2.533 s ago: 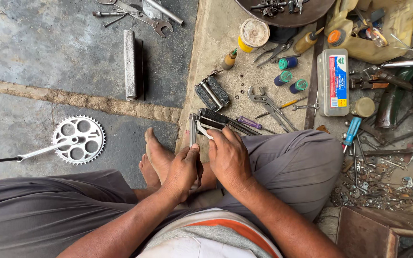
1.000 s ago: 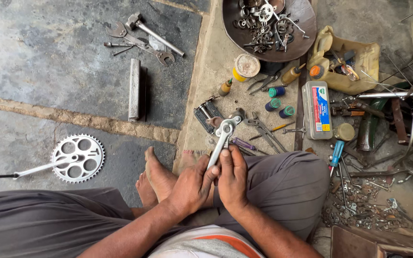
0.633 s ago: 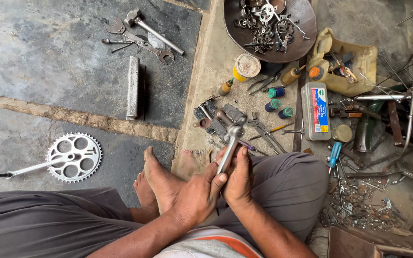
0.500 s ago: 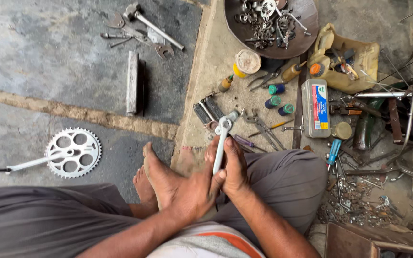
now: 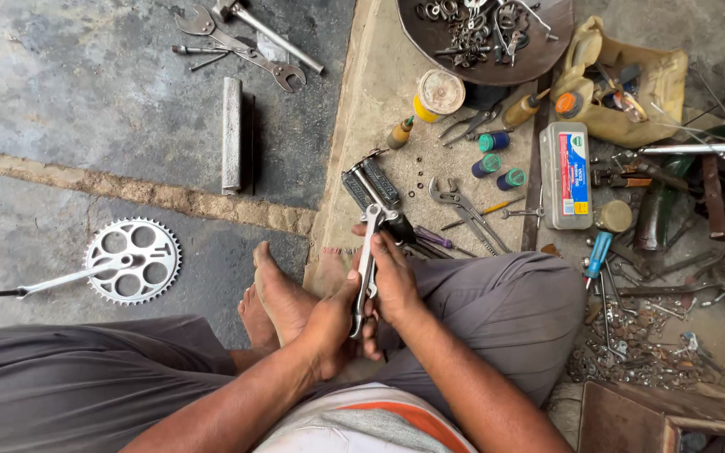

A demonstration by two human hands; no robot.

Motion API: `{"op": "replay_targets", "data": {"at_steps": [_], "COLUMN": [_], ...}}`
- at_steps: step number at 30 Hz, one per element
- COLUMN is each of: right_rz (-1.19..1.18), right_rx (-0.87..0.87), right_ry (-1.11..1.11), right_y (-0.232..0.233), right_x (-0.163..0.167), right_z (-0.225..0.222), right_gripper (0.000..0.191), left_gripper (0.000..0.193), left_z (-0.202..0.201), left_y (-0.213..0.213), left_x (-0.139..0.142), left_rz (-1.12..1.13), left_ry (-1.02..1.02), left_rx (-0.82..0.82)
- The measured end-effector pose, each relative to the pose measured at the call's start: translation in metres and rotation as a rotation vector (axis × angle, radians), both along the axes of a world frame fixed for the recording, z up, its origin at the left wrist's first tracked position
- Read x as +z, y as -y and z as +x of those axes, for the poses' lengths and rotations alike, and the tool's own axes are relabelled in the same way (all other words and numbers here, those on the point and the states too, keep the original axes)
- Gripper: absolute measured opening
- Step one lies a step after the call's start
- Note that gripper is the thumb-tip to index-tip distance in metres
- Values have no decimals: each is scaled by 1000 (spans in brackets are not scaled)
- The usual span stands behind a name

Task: The person sits on the floor and uses a screwdriver and wrench to disassemble and reassemble a small mechanical component. They remove a screw, separate parts, and then reattach them, tightening the screw back into place.

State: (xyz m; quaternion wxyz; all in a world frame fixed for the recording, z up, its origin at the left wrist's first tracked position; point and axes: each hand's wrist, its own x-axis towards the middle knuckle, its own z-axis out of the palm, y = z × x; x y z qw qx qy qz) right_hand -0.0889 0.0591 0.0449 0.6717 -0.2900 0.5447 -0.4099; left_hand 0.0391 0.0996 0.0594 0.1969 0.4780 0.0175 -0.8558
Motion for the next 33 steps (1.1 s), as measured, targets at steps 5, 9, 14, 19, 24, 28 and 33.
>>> {"op": "replay_targets", "data": {"at_steps": [5, 9, 14, 19, 24, 28, 33], "right_rz": [-106, -47, 347, 187, 285, 398, 376], "right_rx": [40, 242, 331, 436, 401, 355, 258], "right_ry": [-27, -311, -232, -240, -114, -130, -193], "right_y": [-9, -7, -6, -5, 5, 10, -9], "right_x": [-70, -108, -113, -100, -68, -42, -45], "right_z": [15, 23, 26, 25, 19, 15, 13], "right_gripper": [39, 36, 39, 27, 36, 39, 39], "left_gripper": [47, 35, 19, 18, 17, 23, 29], "left_z": [-8, -5, 9, 5, -1, 2, 6], "left_y": [-21, -30, -24, -35, -37, -40, -48], "left_x": [-14, -29, -48, -47, -43, -50, -67], "left_rz": [-9, -157, 96, 39, -280, -622, -722], "left_ry": [294, 404, 251, 294, 540, 718, 878], "left_rx": [52, 25, 126, 118, -108, -224, -437]}}
